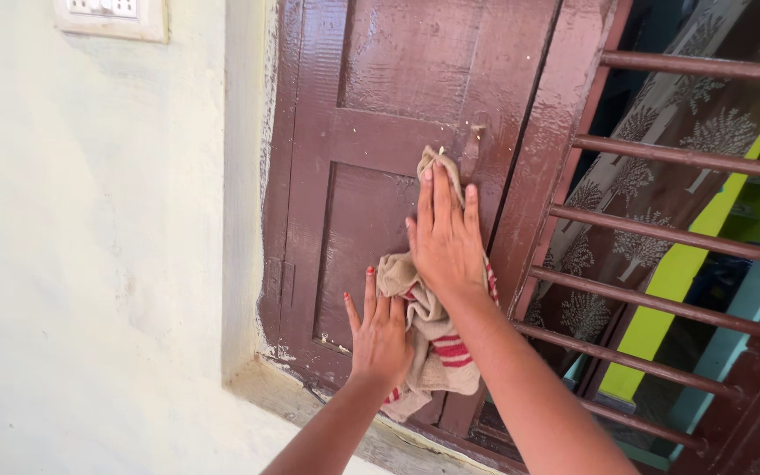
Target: The person cleans the wooden frame and panels of a closed window with a cloth, wiping in vertical and horizontal motions.
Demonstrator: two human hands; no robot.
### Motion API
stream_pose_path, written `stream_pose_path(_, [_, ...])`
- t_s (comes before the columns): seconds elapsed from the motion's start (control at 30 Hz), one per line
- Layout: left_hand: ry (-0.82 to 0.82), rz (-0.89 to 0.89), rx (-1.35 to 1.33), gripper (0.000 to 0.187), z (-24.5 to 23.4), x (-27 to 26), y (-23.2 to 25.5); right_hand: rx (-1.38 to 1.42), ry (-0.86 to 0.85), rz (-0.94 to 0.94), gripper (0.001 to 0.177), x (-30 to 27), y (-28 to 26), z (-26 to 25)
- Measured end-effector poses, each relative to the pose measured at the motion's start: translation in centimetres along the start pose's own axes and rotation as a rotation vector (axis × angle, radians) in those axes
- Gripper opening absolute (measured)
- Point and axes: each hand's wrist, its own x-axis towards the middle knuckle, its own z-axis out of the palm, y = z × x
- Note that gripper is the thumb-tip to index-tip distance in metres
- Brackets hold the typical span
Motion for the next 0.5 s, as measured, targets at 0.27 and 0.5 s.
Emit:
stream_pose_path(0.27, [0.004,-0.049,0.089,0.064,-3.1,2.7,-3.4,0.007,0.075,0.046,0.076,1.2,-0.8,0.3])
stream_pose_path(0.5, [-0.176,-0.088,0.02,0.074,-3.8,2.5,-4.7,0.107,0.119,0.283,0.082,-5.3,-1.8,0.7])
